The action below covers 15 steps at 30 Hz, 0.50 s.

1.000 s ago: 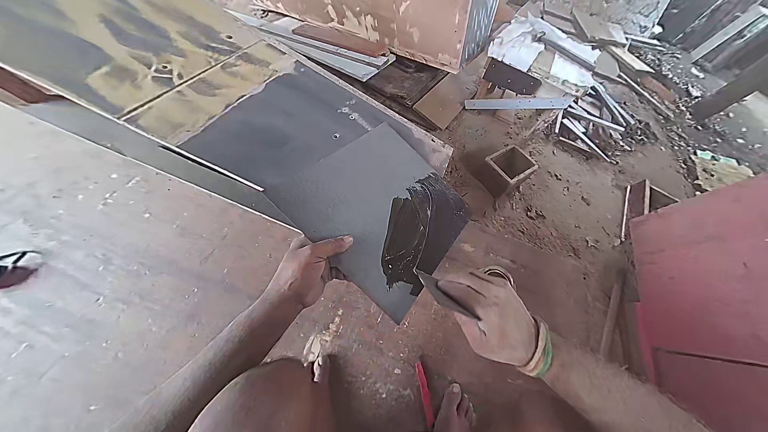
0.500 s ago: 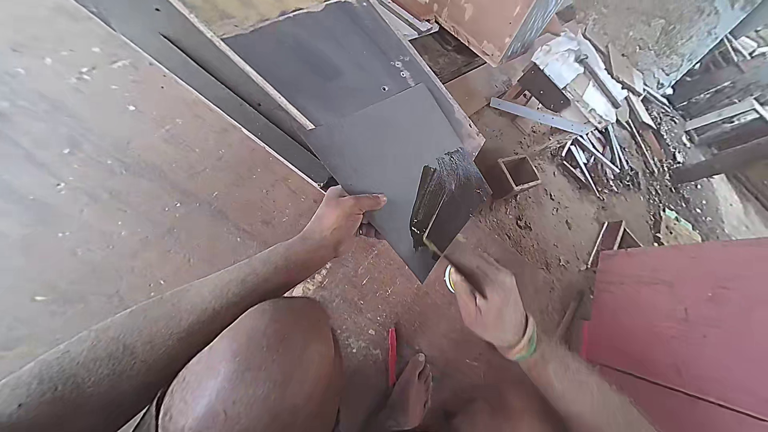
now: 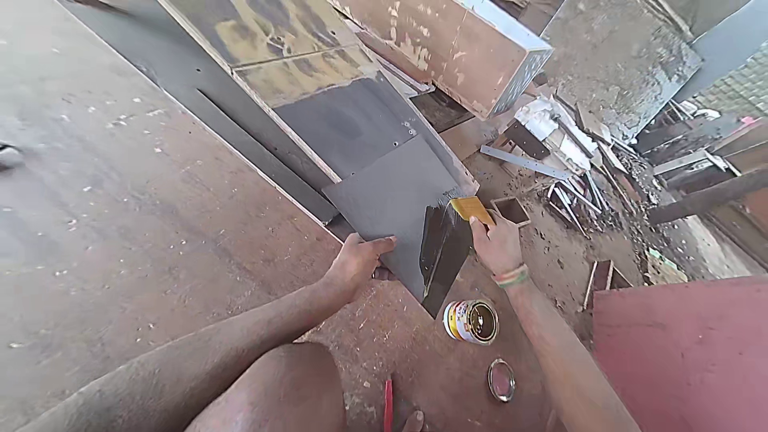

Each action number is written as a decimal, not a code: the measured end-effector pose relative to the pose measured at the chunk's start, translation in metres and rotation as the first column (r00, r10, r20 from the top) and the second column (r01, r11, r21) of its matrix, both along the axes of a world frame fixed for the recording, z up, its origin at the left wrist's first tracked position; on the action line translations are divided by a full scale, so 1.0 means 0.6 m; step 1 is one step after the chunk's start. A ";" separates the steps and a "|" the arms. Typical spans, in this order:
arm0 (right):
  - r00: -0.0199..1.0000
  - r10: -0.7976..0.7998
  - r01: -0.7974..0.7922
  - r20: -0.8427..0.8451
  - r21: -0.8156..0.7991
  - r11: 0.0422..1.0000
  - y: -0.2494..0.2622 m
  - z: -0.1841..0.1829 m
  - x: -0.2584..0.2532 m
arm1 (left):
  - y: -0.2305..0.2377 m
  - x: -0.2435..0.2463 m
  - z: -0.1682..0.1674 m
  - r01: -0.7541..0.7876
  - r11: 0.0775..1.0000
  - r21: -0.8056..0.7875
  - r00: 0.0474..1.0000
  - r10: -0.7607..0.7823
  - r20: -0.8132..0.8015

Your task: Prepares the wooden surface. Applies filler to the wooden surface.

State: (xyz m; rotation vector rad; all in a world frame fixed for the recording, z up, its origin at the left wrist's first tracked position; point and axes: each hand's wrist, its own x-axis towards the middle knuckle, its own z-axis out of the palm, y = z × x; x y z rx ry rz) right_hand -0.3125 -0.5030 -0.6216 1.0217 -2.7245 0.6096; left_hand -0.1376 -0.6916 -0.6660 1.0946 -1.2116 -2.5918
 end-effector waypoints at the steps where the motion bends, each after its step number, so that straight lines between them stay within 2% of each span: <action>1: 0.999 -0.032 0.031 0.032 0.031 0.999 -0.011 -0.008 -0.011 | 0.000 0.001 -0.001 -0.005 1.000 0.019 1.000 0.005 0.005; 3: 0.998 -0.032 0.028 0.058 0.065 0.997 -0.015 -0.020 -0.007 | -0.001 0.002 -0.002 -0.010 0.999 0.048 1.000 0.009 0.009; 7: 0.964 0.243 -0.248 -0.104 -0.037 0.968 0.024 -0.045 0.076 | -0.004 0.000 -0.005 -0.002 0.997 0.080 1.000 0.001 0.024; 10: 0.912 0.394 -0.404 -0.111 -0.086 0.911 0.041 -0.043 0.125 | -0.008 -0.001 -0.005 0.022 0.996 0.091 0.999 -0.025 0.031; 12: 0.957 0.285 -0.289 -0.051 -0.100 0.952 0.026 -0.021 0.111 | -0.010 -0.001 -0.006 0.036 0.995 0.091 0.999 -0.037 0.013; 15: 0.998 0.032 -0.034 -0.062 -0.042 0.999 -0.024 -0.013 0.019 | -0.011 0.003 -0.014 0.055 0.995 0.079 0.998 -0.054 -0.014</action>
